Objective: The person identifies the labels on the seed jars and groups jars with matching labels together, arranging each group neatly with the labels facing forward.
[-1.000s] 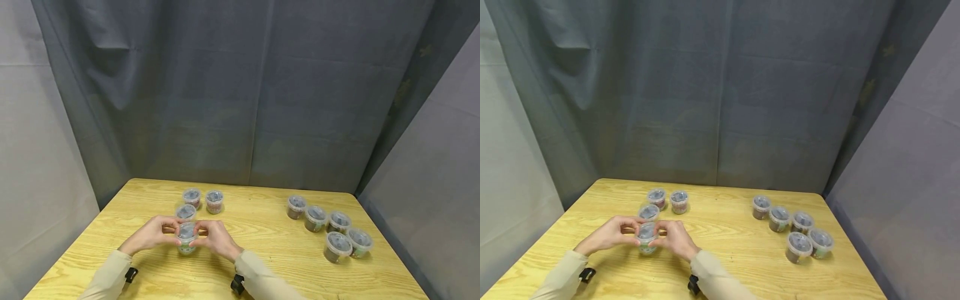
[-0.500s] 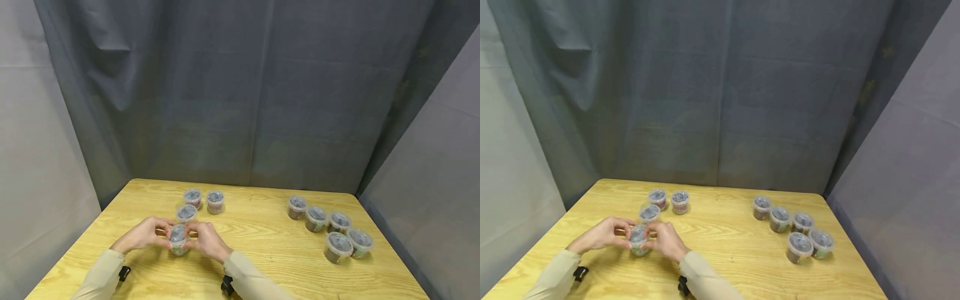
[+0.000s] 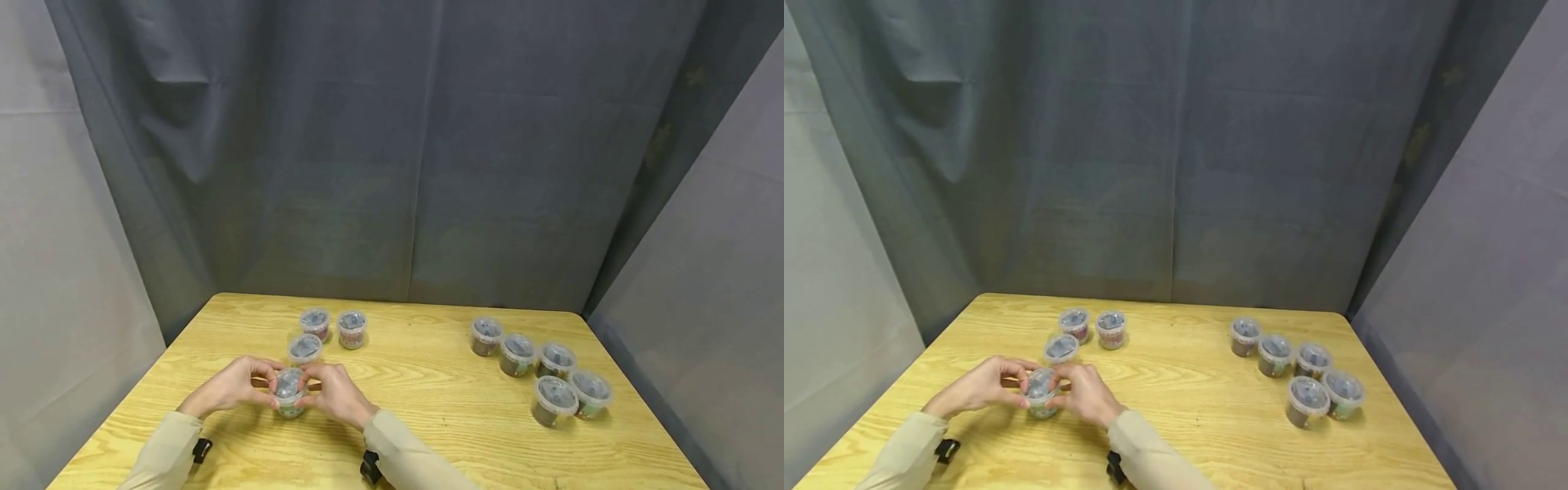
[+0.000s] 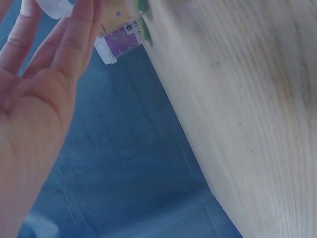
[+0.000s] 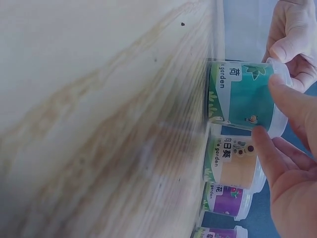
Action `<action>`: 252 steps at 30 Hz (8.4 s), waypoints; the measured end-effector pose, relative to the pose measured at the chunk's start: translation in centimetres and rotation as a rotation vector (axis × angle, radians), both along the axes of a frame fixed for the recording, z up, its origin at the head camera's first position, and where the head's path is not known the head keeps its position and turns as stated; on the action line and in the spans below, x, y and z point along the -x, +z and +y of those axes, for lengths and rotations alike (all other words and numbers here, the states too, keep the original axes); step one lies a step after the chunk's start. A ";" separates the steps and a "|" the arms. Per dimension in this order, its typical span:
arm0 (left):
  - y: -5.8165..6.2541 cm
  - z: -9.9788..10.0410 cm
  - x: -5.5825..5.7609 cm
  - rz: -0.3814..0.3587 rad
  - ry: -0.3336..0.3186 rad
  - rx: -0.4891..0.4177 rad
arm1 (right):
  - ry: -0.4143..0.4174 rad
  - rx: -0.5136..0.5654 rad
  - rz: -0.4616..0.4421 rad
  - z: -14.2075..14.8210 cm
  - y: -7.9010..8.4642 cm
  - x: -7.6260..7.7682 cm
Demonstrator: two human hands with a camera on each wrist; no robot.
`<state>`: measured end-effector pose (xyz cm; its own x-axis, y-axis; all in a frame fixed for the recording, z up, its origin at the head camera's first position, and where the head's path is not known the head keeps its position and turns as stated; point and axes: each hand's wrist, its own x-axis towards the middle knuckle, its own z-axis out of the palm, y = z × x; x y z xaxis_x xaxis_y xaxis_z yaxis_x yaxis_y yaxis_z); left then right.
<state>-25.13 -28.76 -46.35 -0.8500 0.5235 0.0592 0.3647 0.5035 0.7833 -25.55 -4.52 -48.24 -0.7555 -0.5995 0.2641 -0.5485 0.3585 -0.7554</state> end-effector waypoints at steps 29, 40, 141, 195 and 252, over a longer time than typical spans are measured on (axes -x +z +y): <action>0.1 2.9 -0.4 0.296 0.272 0.016 | -0.068 -0.015 0.032 2.7 0.5 0.7; 0.9 7.7 -0.9 0.451 0.297 0.068 | -0.258 -0.122 0.060 6.4 0.8 1.0; -2.2 38.1 8.4 0.223 0.064 0.302 | -0.681 -0.480 0.057 29.5 3.2 7.5; -0.5 31.1 7.2 0.459 0.156 -0.344 | -0.552 0.130 0.004 26.5 4.2 4.9; -1.2 28.5 6.1 0.466 0.201 -0.362 | -0.609 0.286 -0.203 24.4 5.3 4.1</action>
